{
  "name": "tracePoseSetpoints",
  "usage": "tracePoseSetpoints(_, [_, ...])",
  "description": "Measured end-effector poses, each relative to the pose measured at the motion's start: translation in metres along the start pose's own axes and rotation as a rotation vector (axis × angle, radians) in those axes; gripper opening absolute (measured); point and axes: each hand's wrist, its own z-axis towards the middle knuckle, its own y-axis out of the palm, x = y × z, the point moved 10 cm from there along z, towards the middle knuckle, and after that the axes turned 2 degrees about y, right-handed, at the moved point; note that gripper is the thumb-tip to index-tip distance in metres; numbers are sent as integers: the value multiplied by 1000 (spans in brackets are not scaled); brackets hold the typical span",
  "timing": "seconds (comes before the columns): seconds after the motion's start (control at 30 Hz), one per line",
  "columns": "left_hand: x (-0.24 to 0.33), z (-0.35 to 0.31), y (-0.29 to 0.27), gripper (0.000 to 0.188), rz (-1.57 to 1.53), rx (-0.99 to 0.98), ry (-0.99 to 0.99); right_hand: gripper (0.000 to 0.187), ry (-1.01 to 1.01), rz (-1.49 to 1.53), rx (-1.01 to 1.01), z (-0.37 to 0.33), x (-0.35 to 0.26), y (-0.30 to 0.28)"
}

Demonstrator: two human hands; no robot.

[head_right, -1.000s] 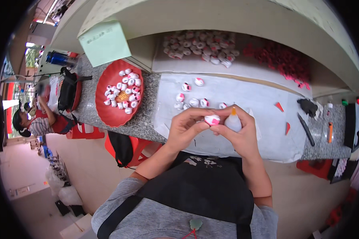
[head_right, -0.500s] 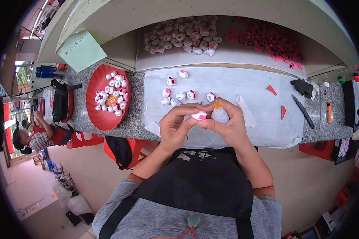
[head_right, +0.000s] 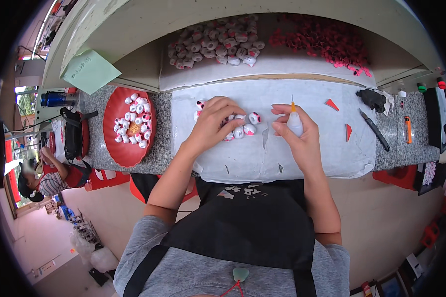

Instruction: Assembling small plastic toy components by applying adhesive and joining pieces together.

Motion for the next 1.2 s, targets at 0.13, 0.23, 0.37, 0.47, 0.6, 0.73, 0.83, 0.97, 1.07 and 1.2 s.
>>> tracePoseSetpoints(0.13, [14,15,-20,16,193,160,119,29,1,-6,-42,1,2,3])
tracePoseSetpoints(0.23, [23,53,-29,17,358,297,271,35,18,19,-27,2,-1,3])
tracePoseSetpoints(0.37, [2,84,-12,21,601,258,290,33,-161,88,71,-6,-21,-9])
tracePoseSetpoints(0.47, [-8,89,-7,24,537,180,307,27,-245,109,102,-14,-28,-19])
tracePoseSetpoints(0.6, [-11,75,-36,23,-6,338,118,23,-216,57,78,-15,-26,-28])
tracePoseSetpoints(0.73, [-15,35,-36,25,-749,412,-202,29,-123,152,-44,-12,-25,-16])
tracePoseSetpoints(0.83, [-15,5,-21,31,-1014,415,-358,34,-122,239,-109,-11,-33,1])
tracePoseSetpoints(0.97, [-16,-23,11,31,-1185,301,-553,35,-168,181,-83,-15,-47,7])
tracePoseSetpoints(1.07, [-10,-26,9,29,-1352,419,-453,33,-183,276,-11,-16,-44,-4])
tracePoseSetpoints(1.2, [-1,-26,12,27,-1479,416,-417,30,-286,455,107,-16,-56,-18])
